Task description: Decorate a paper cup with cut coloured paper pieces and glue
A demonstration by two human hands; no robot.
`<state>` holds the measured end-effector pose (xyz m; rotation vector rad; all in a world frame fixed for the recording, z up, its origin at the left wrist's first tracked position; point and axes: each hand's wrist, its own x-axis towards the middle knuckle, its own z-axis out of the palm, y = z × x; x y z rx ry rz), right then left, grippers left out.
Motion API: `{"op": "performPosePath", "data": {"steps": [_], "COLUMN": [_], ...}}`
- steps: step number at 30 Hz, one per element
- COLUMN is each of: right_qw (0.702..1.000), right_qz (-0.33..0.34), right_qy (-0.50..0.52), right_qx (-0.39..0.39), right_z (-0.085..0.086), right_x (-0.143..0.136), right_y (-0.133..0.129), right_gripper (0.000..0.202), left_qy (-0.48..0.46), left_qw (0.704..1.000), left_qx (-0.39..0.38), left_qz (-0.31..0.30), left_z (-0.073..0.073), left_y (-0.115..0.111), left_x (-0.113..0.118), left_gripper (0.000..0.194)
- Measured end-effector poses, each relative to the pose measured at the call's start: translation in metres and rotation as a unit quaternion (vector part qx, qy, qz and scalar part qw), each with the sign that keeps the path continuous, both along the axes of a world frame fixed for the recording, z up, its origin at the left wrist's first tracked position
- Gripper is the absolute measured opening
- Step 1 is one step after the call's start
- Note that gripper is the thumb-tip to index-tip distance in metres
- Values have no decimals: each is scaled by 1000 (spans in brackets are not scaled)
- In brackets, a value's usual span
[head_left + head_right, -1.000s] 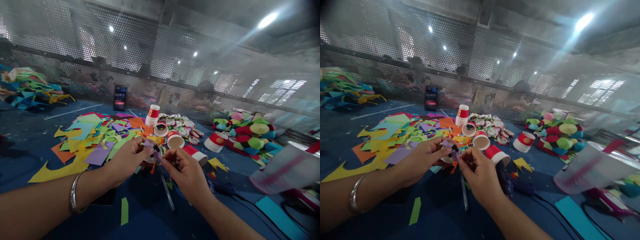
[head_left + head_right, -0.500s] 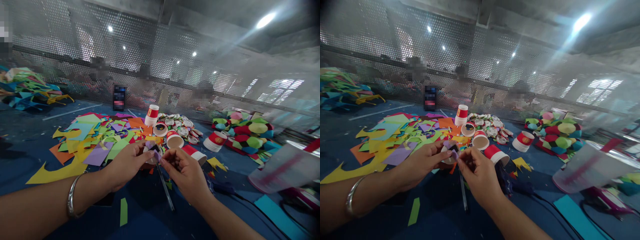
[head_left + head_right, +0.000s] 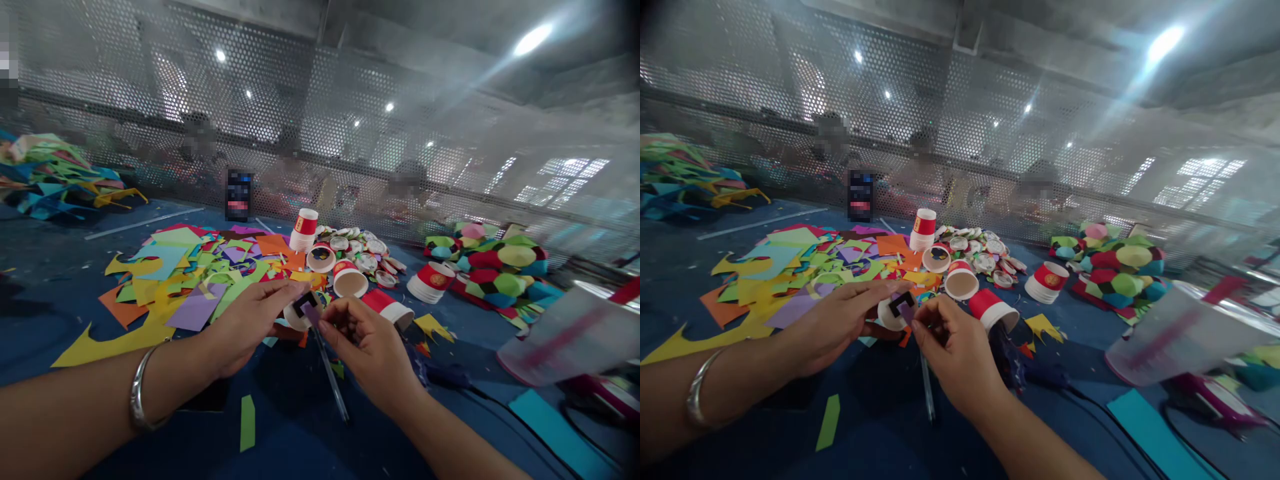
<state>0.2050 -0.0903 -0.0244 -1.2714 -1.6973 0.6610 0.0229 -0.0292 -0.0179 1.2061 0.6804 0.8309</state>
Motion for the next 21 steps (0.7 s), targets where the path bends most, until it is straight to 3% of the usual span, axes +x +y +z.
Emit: {"op": "performPosePath", "data": {"steps": [5, 11, 17, 21], "right_qw": [1000, 1000, 1000, 1000], "right_qz": [-5, -9, -2, -1], "right_qy": [4, -11, -2, -3], "right_qx": [0, 5, -3, -1], "right_z": [0, 1, 1, 0], "right_x": [0, 0, 0, -1], "right_y": [0, -1, -1, -1], "right_gripper": [3, 4, 3, 3], "left_qy": [22, 56, 25, -3], "left_qw": [1000, 997, 999, 998], "left_qx": [11, 45, 14, -2], "left_qz": [-15, -30, -26, -57], "left_z": [2, 3, 4, 6], "left_y": [4, 6, 8, 10], "left_x": [-6, -9, -8, -8], "left_gripper": [28, 34, 32, 25]}}
